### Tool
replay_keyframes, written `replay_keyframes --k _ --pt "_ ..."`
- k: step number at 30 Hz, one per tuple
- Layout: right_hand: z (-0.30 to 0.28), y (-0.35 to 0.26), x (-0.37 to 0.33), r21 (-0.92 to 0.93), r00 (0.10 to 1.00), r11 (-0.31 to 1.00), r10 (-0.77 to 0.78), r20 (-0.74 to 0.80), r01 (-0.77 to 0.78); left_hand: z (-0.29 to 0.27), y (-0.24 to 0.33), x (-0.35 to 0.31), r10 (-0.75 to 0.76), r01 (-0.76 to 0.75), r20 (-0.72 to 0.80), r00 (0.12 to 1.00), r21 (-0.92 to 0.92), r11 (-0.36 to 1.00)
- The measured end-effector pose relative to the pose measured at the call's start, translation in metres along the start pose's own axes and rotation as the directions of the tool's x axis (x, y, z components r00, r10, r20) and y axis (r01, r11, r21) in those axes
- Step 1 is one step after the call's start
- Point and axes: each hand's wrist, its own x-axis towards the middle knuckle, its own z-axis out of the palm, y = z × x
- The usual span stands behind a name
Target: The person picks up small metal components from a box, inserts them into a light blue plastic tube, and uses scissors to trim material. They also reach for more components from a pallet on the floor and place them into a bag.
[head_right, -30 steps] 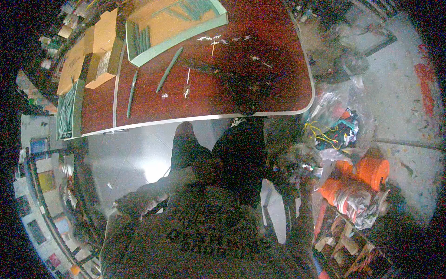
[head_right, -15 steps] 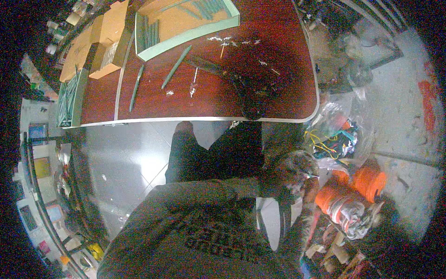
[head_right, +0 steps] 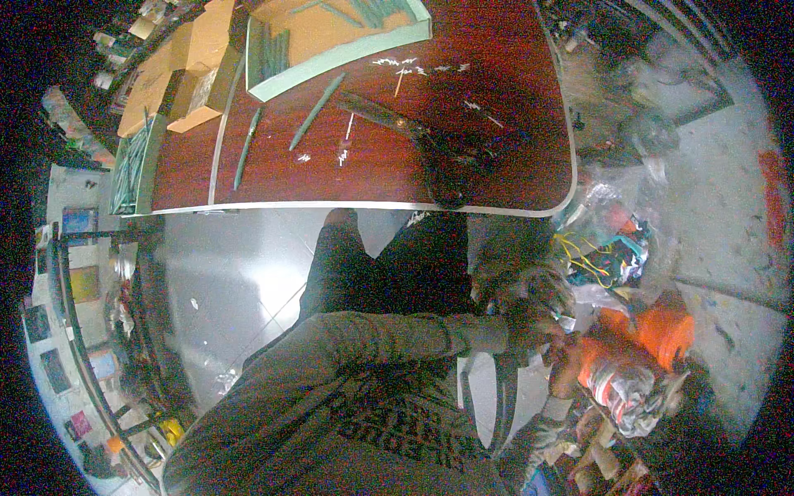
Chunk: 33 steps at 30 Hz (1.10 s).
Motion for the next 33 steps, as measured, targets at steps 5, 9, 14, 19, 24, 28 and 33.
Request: replay_keyframes --k 5,9,14,19,24,28,33 --pt "-0.001 -0.003 -0.006 0.051 0.994 0.995 -0.082 -0.071 0.085 -0.001 -0.003 -0.002 -0.034 0.034 0.02 0.999 0.004 0.999" --pt "-0.034 0.017 0.018 -0.252 0.914 0.949 -0.266 -0.306 0.191 -0.006 0.001 -0.003 -0.031 0.031 -0.003 1.0 -0.036 0.999" --pt "0.034 -0.058 0.032 -0.573 0.871 0.769 -0.456 -0.183 0.283 -0.013 -0.002 -0.014 -0.031 0.021 -0.075 0.997 -0.126 0.992" --pt "0.198 -0.172 0.031 -0.579 0.684 0.465 -0.691 0.236 0.67 -0.071 -0.01 -0.077 -0.046 -0.074 -0.3 0.953 -0.377 0.923" --pt "0.355 -0.219 0.055 -0.233 0.255 0.122 -0.655 0.711 0.965 -0.183 -0.056 -0.245 -0.102 -0.158 -0.863 0.494 -0.205 0.966" --pt "0.467 -0.211 0.108 -0.08 -0.018 -0.158 -0.539 0.842 0.984 -0.252 -0.106 -0.369 -0.138 0.302 -0.99 0.033 -0.122 0.946" --pt "0.537 -0.207 0.171 -0.099 0.073 -0.42 -0.078 0.994 0.902 -0.264 -0.143 -0.431 -0.338 0.757 -0.933 -0.124 -0.309 0.576"
